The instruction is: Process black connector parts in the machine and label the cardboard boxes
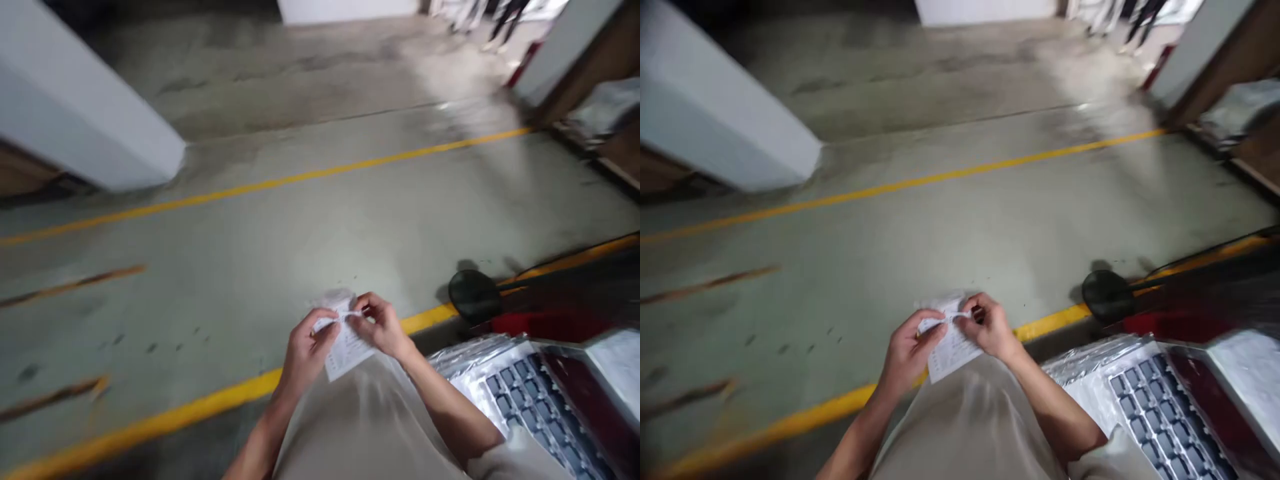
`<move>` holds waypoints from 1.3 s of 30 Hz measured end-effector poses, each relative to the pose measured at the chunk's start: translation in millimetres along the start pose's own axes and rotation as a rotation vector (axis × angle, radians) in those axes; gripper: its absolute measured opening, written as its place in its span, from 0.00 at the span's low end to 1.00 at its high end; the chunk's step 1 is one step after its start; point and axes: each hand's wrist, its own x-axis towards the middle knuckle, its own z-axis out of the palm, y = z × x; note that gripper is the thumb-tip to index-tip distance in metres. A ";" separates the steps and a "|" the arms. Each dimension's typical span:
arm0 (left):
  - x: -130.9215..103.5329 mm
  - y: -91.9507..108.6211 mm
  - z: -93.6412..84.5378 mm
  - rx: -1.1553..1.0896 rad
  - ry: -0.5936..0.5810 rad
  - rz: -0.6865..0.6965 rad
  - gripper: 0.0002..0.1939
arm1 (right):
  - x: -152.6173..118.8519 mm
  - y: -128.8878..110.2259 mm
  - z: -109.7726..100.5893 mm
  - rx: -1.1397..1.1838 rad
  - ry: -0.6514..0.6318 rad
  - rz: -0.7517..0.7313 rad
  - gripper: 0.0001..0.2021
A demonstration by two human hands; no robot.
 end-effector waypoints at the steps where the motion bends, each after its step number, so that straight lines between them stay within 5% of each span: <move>1: 35.4 14.6 5.9 0.015 -0.041 -0.019 0.14 | 30.0 -8.3 -15.9 0.030 0.008 0.059 0.14; 7: 225.5 85.0 78.7 -0.047 -0.385 -0.062 0.20 | 152.7 -46.8 -128.0 0.093 0.307 0.222 0.17; 11: 347.0 98.4 145.4 0.036 -0.595 0.027 0.18 | 217.5 -31.3 -205.7 0.137 0.464 0.244 0.18; 15: 482.5 117.4 209.6 0.093 -0.698 0.079 0.19 | 312.7 -17.7 -283.8 0.177 0.539 0.265 0.21; 19: 605.3 179.5 279.1 0.077 -0.852 0.059 0.20 | 403.7 -43.6 -367.8 0.176 0.669 0.308 0.25; 22: 675.3 241.3 340.6 0.123 -1.024 0.052 0.17 | 444.3 -68.0 -432.0 0.234 0.787 0.275 0.27; 25: 729.0 286.9 412.7 0.198 -1.165 0.088 0.14 | 468.4 -68.9 -498.2 0.330 0.890 0.227 0.27; 29: 792.2 306.8 526.9 0.228 -1.205 0.169 0.10 | 501.3 -37.4 -606.9 0.460 0.977 0.202 0.26; 33: 854.3 321.9 652.7 0.186 -1.141 0.124 0.11 | 540.1 -23.5 -754.1 0.541 0.977 0.168 0.26; 39: 927.2 409.6 834.9 0.050 -1.056 0.049 0.15 | 577.0 -86.1 -996.1 0.396 0.881 0.145 0.29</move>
